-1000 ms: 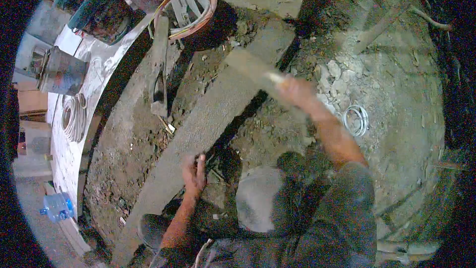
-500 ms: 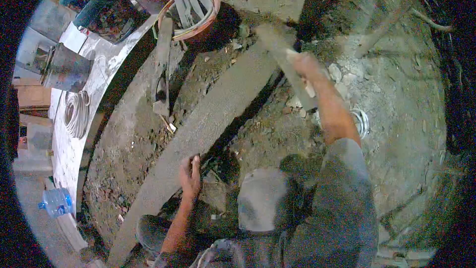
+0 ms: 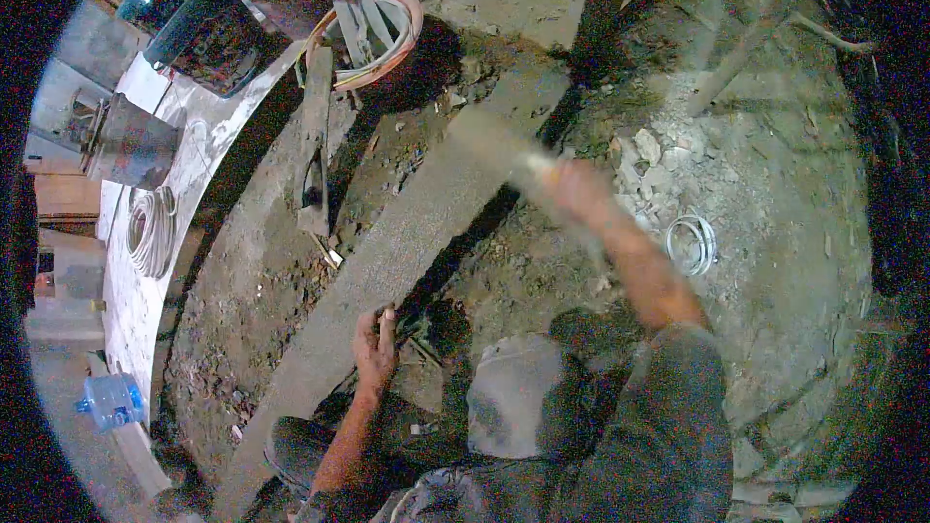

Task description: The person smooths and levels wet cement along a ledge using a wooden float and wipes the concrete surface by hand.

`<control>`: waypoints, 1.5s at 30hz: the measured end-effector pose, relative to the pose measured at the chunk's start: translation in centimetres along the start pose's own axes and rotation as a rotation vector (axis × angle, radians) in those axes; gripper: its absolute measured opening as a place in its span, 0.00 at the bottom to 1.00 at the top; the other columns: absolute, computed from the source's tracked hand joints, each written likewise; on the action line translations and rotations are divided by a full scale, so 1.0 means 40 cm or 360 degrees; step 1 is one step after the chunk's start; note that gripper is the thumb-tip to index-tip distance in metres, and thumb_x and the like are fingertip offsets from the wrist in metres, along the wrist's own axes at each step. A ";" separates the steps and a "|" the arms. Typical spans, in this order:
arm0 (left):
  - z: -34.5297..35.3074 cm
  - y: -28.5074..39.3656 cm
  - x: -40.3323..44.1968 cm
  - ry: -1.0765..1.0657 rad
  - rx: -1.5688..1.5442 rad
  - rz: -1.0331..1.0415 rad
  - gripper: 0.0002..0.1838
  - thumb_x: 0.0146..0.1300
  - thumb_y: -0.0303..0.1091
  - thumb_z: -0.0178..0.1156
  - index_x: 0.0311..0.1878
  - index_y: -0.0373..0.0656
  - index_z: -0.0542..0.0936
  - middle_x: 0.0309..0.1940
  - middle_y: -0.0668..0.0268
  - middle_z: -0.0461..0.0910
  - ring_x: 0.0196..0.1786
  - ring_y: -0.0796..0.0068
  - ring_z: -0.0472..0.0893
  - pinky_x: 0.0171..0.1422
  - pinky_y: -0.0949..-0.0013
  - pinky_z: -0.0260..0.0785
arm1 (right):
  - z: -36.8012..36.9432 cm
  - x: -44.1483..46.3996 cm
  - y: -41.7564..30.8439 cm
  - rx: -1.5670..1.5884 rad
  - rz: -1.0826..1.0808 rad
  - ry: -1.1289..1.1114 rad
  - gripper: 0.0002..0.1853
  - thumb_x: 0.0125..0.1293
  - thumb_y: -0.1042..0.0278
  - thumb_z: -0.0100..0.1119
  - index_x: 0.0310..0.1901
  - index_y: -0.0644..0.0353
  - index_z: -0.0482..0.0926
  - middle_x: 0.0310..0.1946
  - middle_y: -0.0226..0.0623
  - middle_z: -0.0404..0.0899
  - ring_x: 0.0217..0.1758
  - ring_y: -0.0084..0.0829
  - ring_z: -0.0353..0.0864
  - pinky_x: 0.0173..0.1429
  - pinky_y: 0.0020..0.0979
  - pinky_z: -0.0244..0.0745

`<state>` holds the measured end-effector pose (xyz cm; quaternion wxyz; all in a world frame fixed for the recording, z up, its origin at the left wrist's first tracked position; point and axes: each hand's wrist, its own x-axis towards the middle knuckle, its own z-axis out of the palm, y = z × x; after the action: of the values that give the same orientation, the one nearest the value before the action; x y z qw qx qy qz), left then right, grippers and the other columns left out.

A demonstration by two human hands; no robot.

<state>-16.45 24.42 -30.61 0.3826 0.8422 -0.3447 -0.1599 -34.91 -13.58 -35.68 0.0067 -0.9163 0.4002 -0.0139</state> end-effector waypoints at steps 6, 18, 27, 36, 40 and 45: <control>0.006 -0.019 -0.006 0.0016 -0.0139 -0.0157 0.13 0.68 0.39 0.52 0.42 0.38 0.77 0.35 0.51 0.76 0.40 0.50 0.77 0.44 0.58 0.68 | -0.074 0.280 0.181 0.0185 0.0356 -0.0056 0.36 0.61 0.36 0.50 0.46 0.70 0.76 0.39 0.55 0.81 0.35 0.48 0.84 0.43 0.43 0.79; 0.049 0.021 0.002 -0.0006 -0.0116 0.0049 0.13 0.70 0.37 0.51 0.44 0.37 0.79 0.34 0.54 0.78 0.39 0.57 0.77 0.49 0.62 0.68 | 0.107 -0.221 -0.083 0.0107 -0.0879 0.0373 0.24 0.64 0.43 0.51 0.40 0.60 0.77 0.26 0.52 0.78 0.30 0.48 0.81 0.32 0.47 0.78; 0.027 0.006 0.008 -0.0106 -0.0016 -0.0112 0.11 0.67 0.38 0.53 0.45 0.42 0.78 0.38 0.52 0.77 0.43 0.49 0.78 0.46 0.56 0.69 | 0.120 -0.180 -0.059 -0.0391 -0.0081 0.0808 0.19 0.71 0.55 0.46 0.48 0.65 0.72 0.23 0.45 0.75 0.20 0.39 0.77 0.21 0.35 0.72; -0.071 0.053 0.053 -0.0187 -0.0049 0.0049 0.13 0.67 0.39 0.55 0.45 0.39 0.78 0.36 0.50 0.76 0.41 0.48 0.77 0.46 0.56 0.69 | 0.063 0.133 -0.078 0.1474 0.1379 0.0039 0.20 0.70 0.58 0.45 0.50 0.70 0.70 0.32 0.49 0.77 0.29 0.44 0.82 0.30 0.39 0.78; -0.151 0.045 0.063 -0.0101 -0.0060 0.0131 0.14 0.67 0.39 0.54 0.46 0.39 0.79 0.36 0.52 0.78 0.41 0.53 0.78 0.48 0.59 0.68 | 0.057 0.244 -0.130 0.1041 0.0930 0.0089 0.19 0.67 0.60 0.49 0.49 0.70 0.71 0.29 0.49 0.78 0.30 0.43 0.83 0.30 0.40 0.79; -0.217 -0.017 0.039 -0.0210 -0.0359 -0.0348 0.13 0.67 0.39 0.55 0.47 0.39 0.79 0.40 0.55 0.79 0.44 0.58 0.79 0.50 0.61 0.69 | 0.248 0.294 -0.093 0.0342 0.0530 -0.0055 0.27 0.61 0.52 0.57 0.48 0.73 0.74 0.35 0.54 0.81 0.35 0.45 0.84 0.38 0.43 0.80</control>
<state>-10.40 28.29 -25.43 0.4315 0.8141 -0.2551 -0.2933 -23.89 -19.64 -45.27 0.1136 -0.8315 0.5424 -0.0395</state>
